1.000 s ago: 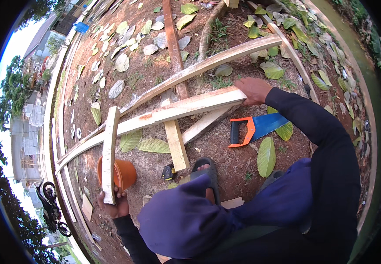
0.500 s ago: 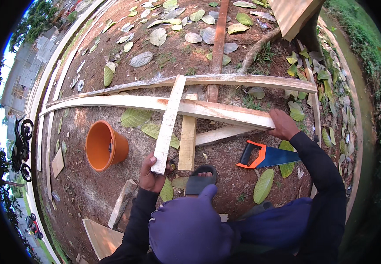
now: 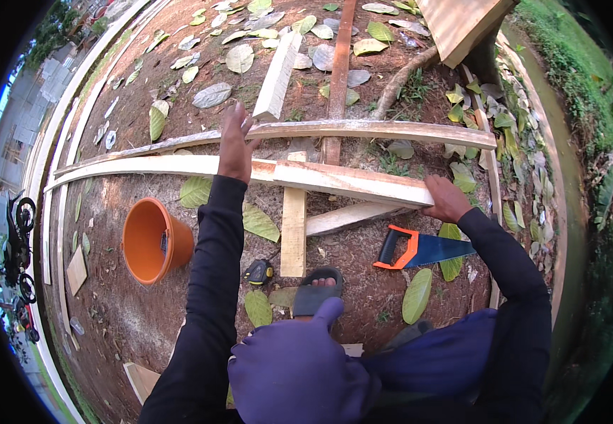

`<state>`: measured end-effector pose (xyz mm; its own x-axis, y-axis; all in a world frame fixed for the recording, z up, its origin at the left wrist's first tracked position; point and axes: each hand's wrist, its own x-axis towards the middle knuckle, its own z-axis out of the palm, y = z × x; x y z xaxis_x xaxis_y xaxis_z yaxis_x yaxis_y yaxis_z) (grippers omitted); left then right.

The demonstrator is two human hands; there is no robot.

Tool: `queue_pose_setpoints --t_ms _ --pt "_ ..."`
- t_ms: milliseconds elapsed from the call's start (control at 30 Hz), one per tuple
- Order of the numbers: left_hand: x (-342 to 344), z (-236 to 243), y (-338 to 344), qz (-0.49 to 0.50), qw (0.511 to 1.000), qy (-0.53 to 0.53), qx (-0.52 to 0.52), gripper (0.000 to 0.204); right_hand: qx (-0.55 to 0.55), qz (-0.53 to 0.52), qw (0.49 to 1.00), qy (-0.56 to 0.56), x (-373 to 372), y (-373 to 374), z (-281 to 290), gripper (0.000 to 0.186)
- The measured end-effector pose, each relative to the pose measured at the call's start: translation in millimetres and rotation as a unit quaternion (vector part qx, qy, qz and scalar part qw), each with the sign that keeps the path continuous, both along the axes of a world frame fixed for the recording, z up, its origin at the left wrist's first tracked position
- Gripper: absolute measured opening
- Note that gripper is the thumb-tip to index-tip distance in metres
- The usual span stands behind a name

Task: The person uses a hand saw to cut a piece of wood placed on a makeshift wooden support. After cutting, the person moves the cut pieces and adjusts the wood on the support.

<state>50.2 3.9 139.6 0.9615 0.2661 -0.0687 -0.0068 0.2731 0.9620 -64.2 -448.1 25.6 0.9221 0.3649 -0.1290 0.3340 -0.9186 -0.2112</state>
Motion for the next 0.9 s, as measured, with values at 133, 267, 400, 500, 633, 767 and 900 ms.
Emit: queue_pose_setpoints --t_ms 133,267,400,500,633,767,900 --pt "-16 -45 -7 -0.206 0.907 -0.048 0.364 0.090 -0.004 0.008 1.000 -0.004 4 6 -5 0.066" --pt "-27 -75 -18 -0.332 0.703 -0.081 0.623 0.103 0.026 0.025 0.999 0.033 6 -5 2 0.077" --pt "-20 -94 -9 -0.352 0.659 -0.099 0.657 0.098 0.087 -0.003 0.991 0.102 12 -39 13 0.105" --pt "-15 -95 -12 -0.344 0.640 -0.114 0.678 0.088 0.115 -0.094 0.954 0.260 4 -62 35 0.101" --pt "1 -91 -12 -0.369 0.591 -0.099 0.710 0.062 0.129 -0.088 0.960 0.231 -10 -84 4 0.099" --pt "1 -91 -15 -0.400 0.605 -0.091 0.682 0.059 0.215 -0.089 0.961 0.151 -29 -67 4 0.099" --pt "2 -88 -16 -0.406 0.583 -0.102 0.696 0.059 0.203 -0.021 0.979 0.018 -22 -55 -24 0.098"
